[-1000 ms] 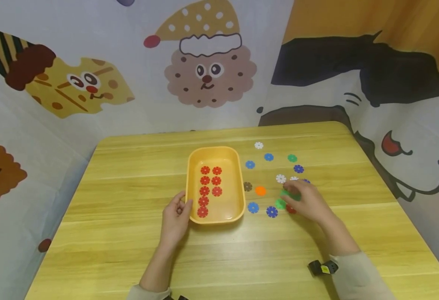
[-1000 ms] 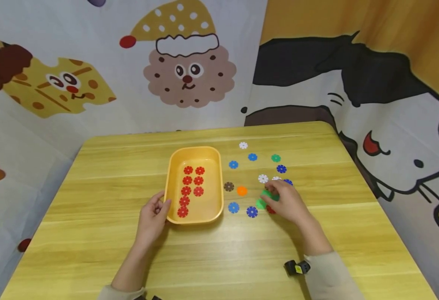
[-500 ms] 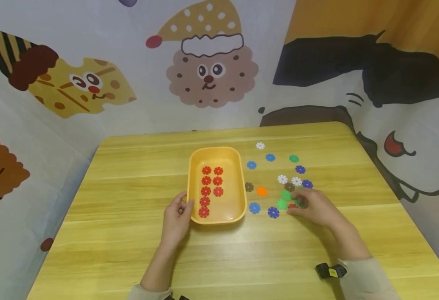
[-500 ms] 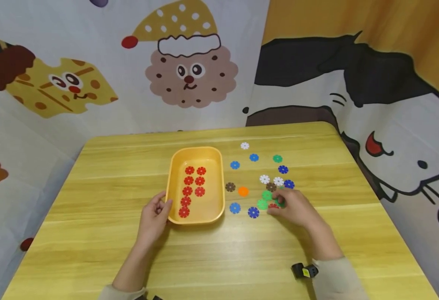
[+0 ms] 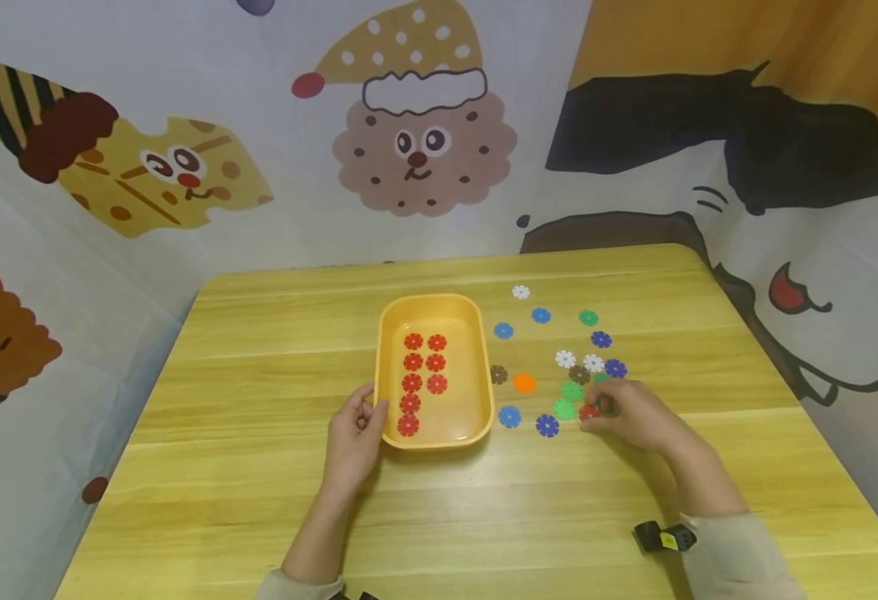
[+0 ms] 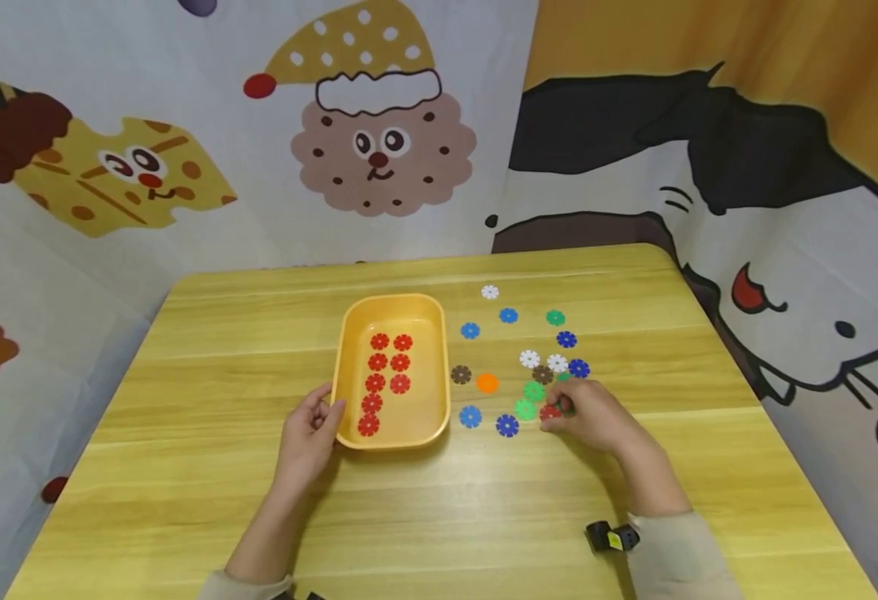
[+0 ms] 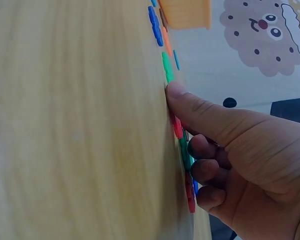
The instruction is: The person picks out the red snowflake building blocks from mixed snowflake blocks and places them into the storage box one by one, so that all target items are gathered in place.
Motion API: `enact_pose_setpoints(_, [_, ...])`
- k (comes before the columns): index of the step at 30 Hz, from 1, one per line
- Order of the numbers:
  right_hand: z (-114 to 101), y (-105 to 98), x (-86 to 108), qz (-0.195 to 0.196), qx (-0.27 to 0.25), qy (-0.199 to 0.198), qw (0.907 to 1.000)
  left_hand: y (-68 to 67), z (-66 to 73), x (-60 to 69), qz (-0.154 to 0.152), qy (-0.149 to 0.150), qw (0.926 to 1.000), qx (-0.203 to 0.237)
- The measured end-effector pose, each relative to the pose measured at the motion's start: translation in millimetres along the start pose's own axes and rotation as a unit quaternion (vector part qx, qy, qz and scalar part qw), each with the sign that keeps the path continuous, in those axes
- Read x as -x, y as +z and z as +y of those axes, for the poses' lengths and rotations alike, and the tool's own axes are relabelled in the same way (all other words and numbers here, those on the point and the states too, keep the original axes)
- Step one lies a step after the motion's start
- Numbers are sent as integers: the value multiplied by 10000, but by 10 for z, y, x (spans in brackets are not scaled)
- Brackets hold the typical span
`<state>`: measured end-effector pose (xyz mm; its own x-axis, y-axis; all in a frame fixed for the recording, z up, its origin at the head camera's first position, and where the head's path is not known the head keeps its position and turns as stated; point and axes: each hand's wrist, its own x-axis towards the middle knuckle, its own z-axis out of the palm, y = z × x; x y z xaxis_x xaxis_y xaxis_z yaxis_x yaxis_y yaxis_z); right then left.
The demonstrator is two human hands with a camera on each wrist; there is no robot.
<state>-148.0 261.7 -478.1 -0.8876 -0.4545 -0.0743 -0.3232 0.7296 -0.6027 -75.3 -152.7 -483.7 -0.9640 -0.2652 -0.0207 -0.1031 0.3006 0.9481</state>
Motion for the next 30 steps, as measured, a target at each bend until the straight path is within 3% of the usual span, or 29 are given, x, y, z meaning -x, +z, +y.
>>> enact_pose_setpoints(7, [-13,16,-6,248,178,-356,9989,-9,-11,-7,-64,35,9999,69])
enact_pose_setpoints(14, [-47,52,-35,29,-124,-245,9996,-8,-13,-4,-50,27,10000,54])
enact_pose_setpoints(23, [-42,-32,-16,-166,-30,-482,9987,-5,-19,-9,-41,29,9999,98])
enact_pose_setpoints(30, [-62,-31,4,-124,-49,-383,9992,1,-24,-6,-26,62,9999,93])
